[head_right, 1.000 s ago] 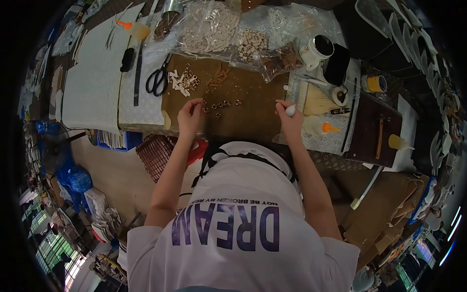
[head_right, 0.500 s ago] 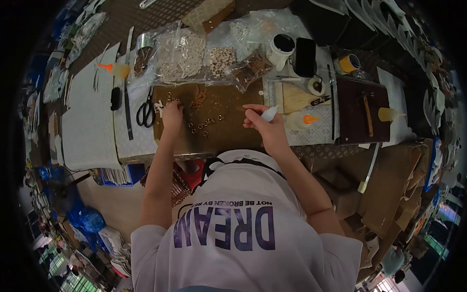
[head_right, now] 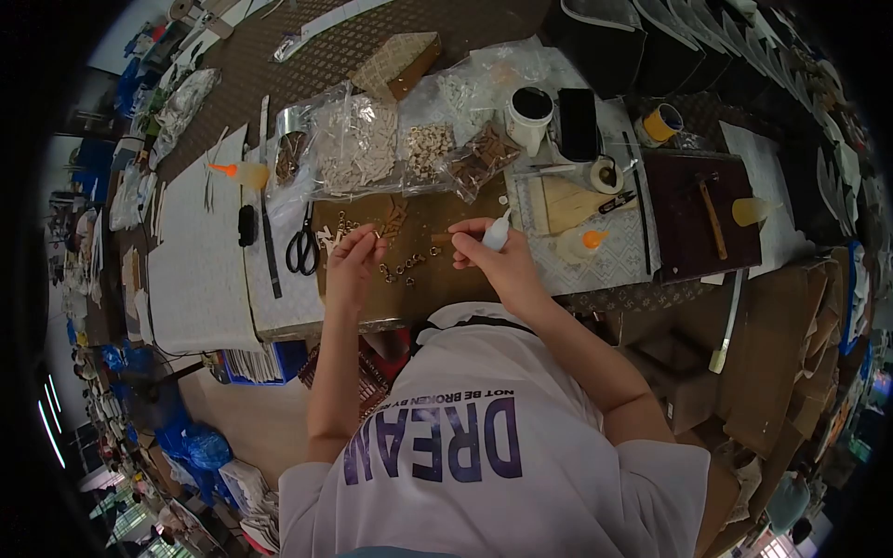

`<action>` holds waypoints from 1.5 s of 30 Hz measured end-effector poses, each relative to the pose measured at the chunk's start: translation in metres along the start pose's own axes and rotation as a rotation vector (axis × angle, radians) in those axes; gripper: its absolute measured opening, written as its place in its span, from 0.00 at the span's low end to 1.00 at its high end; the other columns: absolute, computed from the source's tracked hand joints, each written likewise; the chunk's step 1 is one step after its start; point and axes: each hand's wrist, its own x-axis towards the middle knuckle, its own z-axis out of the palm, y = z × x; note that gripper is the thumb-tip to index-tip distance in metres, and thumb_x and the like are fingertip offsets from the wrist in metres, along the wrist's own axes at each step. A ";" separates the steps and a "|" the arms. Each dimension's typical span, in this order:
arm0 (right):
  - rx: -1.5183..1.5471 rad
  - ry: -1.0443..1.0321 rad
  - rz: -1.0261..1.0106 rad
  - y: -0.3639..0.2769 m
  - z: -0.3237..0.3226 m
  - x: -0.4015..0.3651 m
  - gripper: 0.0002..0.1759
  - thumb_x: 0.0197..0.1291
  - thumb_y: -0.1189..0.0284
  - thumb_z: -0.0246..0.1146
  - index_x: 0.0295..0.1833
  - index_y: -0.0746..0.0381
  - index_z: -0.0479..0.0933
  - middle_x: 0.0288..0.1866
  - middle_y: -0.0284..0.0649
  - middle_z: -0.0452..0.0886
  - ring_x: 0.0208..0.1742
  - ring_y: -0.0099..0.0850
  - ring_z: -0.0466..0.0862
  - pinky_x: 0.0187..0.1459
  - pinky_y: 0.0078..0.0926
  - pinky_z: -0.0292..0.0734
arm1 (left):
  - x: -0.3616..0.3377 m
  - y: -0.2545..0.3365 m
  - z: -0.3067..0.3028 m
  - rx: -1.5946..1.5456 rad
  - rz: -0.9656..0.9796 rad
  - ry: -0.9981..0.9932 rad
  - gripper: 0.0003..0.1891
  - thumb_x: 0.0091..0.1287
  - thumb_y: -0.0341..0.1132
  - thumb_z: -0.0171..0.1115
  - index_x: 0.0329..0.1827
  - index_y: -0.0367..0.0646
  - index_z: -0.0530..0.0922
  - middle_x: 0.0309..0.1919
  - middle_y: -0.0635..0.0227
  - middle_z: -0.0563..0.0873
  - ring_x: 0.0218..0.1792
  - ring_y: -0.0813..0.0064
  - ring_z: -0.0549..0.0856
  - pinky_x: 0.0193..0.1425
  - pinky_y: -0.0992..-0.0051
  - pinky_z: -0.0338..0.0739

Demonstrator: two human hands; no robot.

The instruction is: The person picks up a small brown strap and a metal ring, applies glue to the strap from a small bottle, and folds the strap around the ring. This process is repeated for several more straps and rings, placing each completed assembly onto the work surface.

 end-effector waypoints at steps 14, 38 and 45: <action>0.054 -0.172 0.018 -0.011 0.005 -0.007 0.12 0.60 0.71 0.62 0.46 0.67 0.75 0.33 0.35 0.78 0.33 0.22 0.79 0.37 0.20 0.77 | -0.077 0.022 0.072 -0.186 -0.084 -0.171 0.10 0.66 0.26 0.57 0.50 0.37 0.78 0.39 0.67 0.83 0.40 0.77 0.84 0.46 0.81 0.79; -0.004 -0.311 -0.044 -0.011 0.003 -0.015 0.09 0.61 0.74 0.60 0.46 0.65 0.72 0.40 0.36 0.77 0.38 0.24 0.79 0.41 0.21 0.76 | -0.078 0.020 0.082 -0.142 -0.113 -0.299 0.12 0.62 0.24 0.60 0.48 0.33 0.78 0.40 0.61 0.84 0.40 0.75 0.84 0.48 0.78 0.79; -0.186 -0.320 -0.210 -0.010 0.004 -0.019 0.11 0.60 0.77 0.61 0.48 0.65 0.71 0.40 0.35 0.76 0.40 0.22 0.78 0.43 0.19 0.74 | -0.081 0.023 0.081 -0.019 -0.026 -0.239 0.10 0.60 0.24 0.62 0.46 0.34 0.80 0.35 0.63 0.85 0.36 0.77 0.83 0.44 0.80 0.79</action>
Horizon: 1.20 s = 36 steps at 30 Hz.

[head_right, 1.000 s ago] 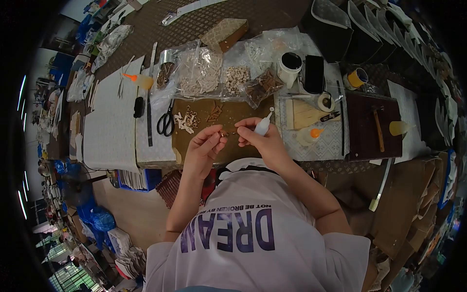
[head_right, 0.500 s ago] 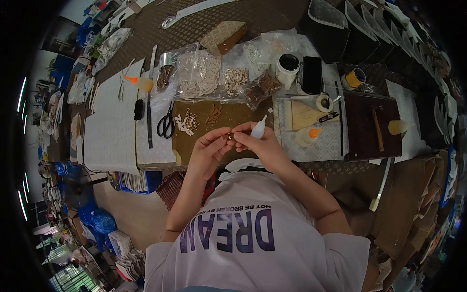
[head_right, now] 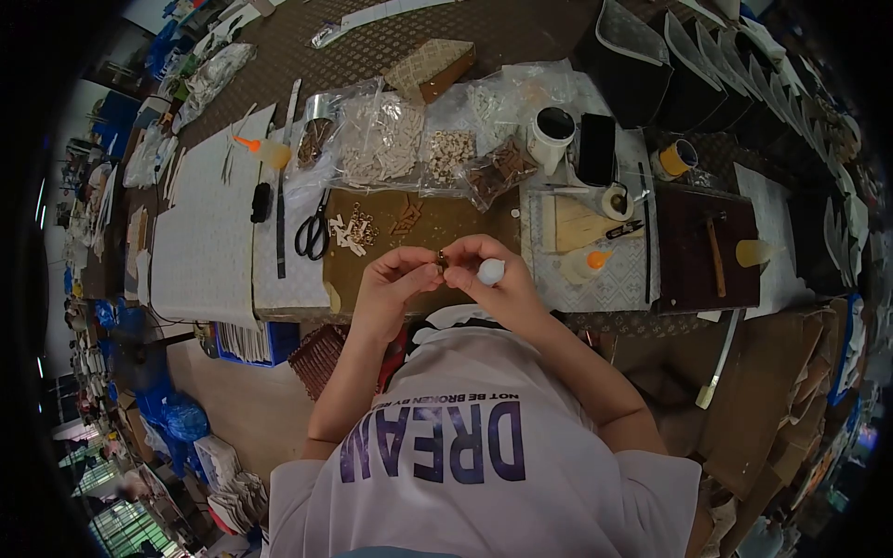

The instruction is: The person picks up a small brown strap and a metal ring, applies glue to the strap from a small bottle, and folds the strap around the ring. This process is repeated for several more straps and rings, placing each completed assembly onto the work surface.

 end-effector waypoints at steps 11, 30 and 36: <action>-0.073 0.024 -0.015 0.004 0.004 0.001 0.14 0.57 0.79 0.63 0.48 0.64 0.72 0.39 0.33 0.76 0.41 0.20 0.75 0.43 0.18 0.73 | -0.002 -0.003 -0.003 0.110 0.029 0.048 0.09 0.59 0.24 0.64 0.43 0.35 0.82 0.34 0.63 0.85 0.35 0.77 0.84 0.41 0.81 0.78; -0.015 0.237 0.014 0.006 -0.001 0.003 0.09 0.61 0.75 0.61 0.45 0.68 0.76 0.37 0.36 0.80 0.35 0.21 0.79 0.38 0.16 0.75 | 0.002 -0.003 -0.014 -0.063 -0.100 0.095 0.11 0.59 0.28 0.66 0.44 0.37 0.80 0.34 0.66 0.85 0.35 0.79 0.84 0.41 0.81 0.79; 0.001 0.247 0.020 0.008 -0.001 0.003 0.10 0.62 0.75 0.60 0.47 0.68 0.76 0.40 0.38 0.80 0.36 0.21 0.79 0.39 0.17 0.76 | 0.004 -0.001 -0.014 -0.070 -0.104 0.098 0.10 0.59 0.27 0.66 0.43 0.36 0.80 0.33 0.66 0.85 0.34 0.79 0.84 0.41 0.81 0.79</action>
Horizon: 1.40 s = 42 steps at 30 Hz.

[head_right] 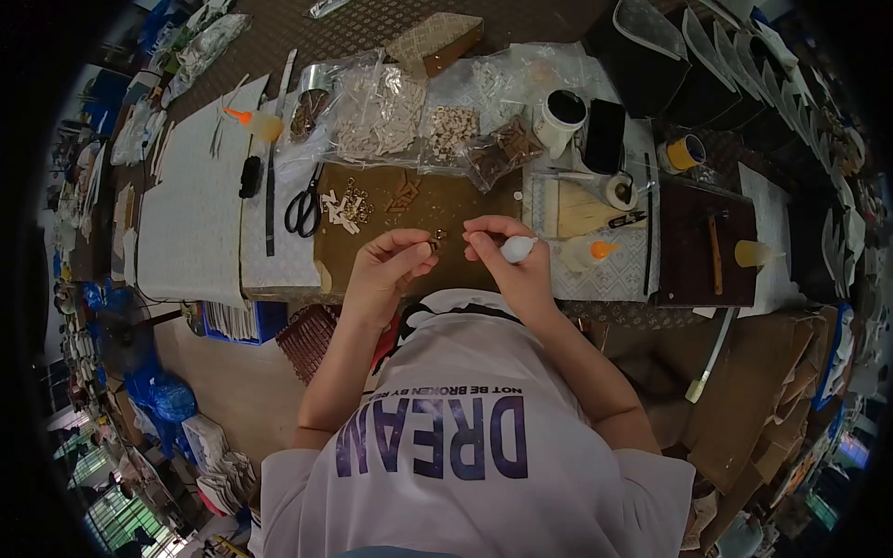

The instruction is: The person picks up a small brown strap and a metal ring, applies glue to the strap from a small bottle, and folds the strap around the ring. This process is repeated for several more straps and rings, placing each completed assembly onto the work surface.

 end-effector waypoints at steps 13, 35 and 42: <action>-0.034 0.034 0.012 0.003 0.000 0.000 0.11 0.62 0.74 0.60 0.48 0.68 0.76 0.40 0.38 0.81 0.36 0.21 0.80 0.39 0.17 0.76 | 0.001 -0.003 -0.003 -0.004 0.020 0.001 0.10 0.59 0.27 0.66 0.43 0.36 0.80 0.33 0.67 0.85 0.34 0.80 0.83 0.41 0.81 0.78; -0.035 0.018 0.041 0.007 0.003 -0.003 0.11 0.62 0.74 0.59 0.49 0.68 0.75 0.40 0.39 0.80 0.36 0.22 0.78 0.41 0.18 0.74 | -0.002 -0.008 -0.001 -0.071 0.039 0.042 0.13 0.57 0.24 0.64 0.36 0.48 0.67 0.31 0.67 0.83 0.21 0.85 0.75 0.23 0.85 0.68; -0.032 0.021 0.047 0.008 0.004 -0.004 0.12 0.63 0.73 0.59 0.49 0.67 0.74 0.39 0.38 0.80 0.36 0.22 0.78 0.41 0.18 0.74 | -0.003 -0.009 -0.005 -0.105 0.026 0.044 0.15 0.57 0.23 0.64 0.33 0.50 0.65 0.32 0.68 0.83 0.17 0.88 0.67 0.18 0.85 0.59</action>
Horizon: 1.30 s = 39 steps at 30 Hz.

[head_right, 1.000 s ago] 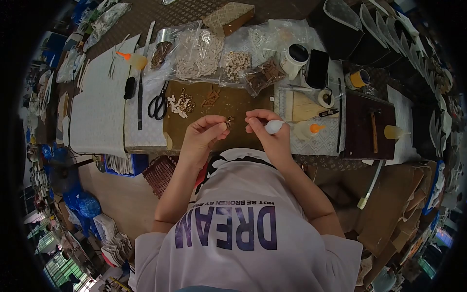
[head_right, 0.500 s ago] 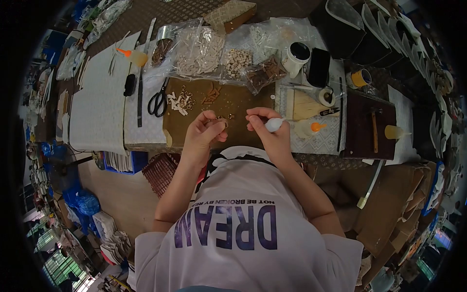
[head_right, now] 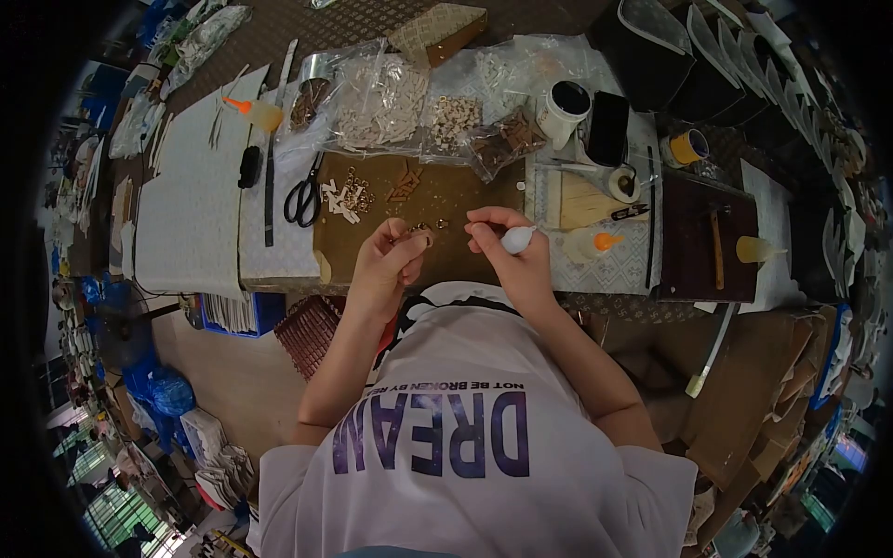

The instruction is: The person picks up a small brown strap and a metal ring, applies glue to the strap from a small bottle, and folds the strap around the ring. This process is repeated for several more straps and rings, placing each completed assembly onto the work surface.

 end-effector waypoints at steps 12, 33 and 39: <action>-0.008 0.038 -0.012 0.004 0.000 -0.002 0.11 0.65 0.69 0.57 0.44 0.68 0.76 0.27 0.35 0.79 0.27 0.20 0.77 0.31 0.16 0.74 | -0.002 0.001 -0.004 -0.003 -0.016 0.038 0.15 0.58 0.23 0.62 0.29 0.51 0.64 0.28 0.75 0.78 0.17 0.91 0.63 0.18 0.86 0.53; -0.006 -0.003 -0.060 0.014 0.003 -0.006 0.10 0.62 0.75 0.60 0.48 0.66 0.74 0.41 0.36 0.78 0.40 0.21 0.77 0.42 0.18 0.75 | -0.014 -0.009 0.001 0.167 0.186 0.012 0.10 0.60 0.22 0.62 0.39 0.43 0.71 0.37 0.67 0.83 0.29 0.87 0.77 0.31 0.88 0.71; -0.070 -0.186 -0.143 0.009 0.003 -0.009 0.12 0.57 0.79 0.64 0.47 0.65 0.74 0.43 0.36 0.78 0.43 0.22 0.77 0.46 0.19 0.73 | -0.022 -0.021 0.001 0.404 0.478 -0.003 0.08 0.58 0.18 0.63 0.39 0.36 0.78 0.38 0.67 0.83 0.36 0.85 0.80 0.39 0.86 0.74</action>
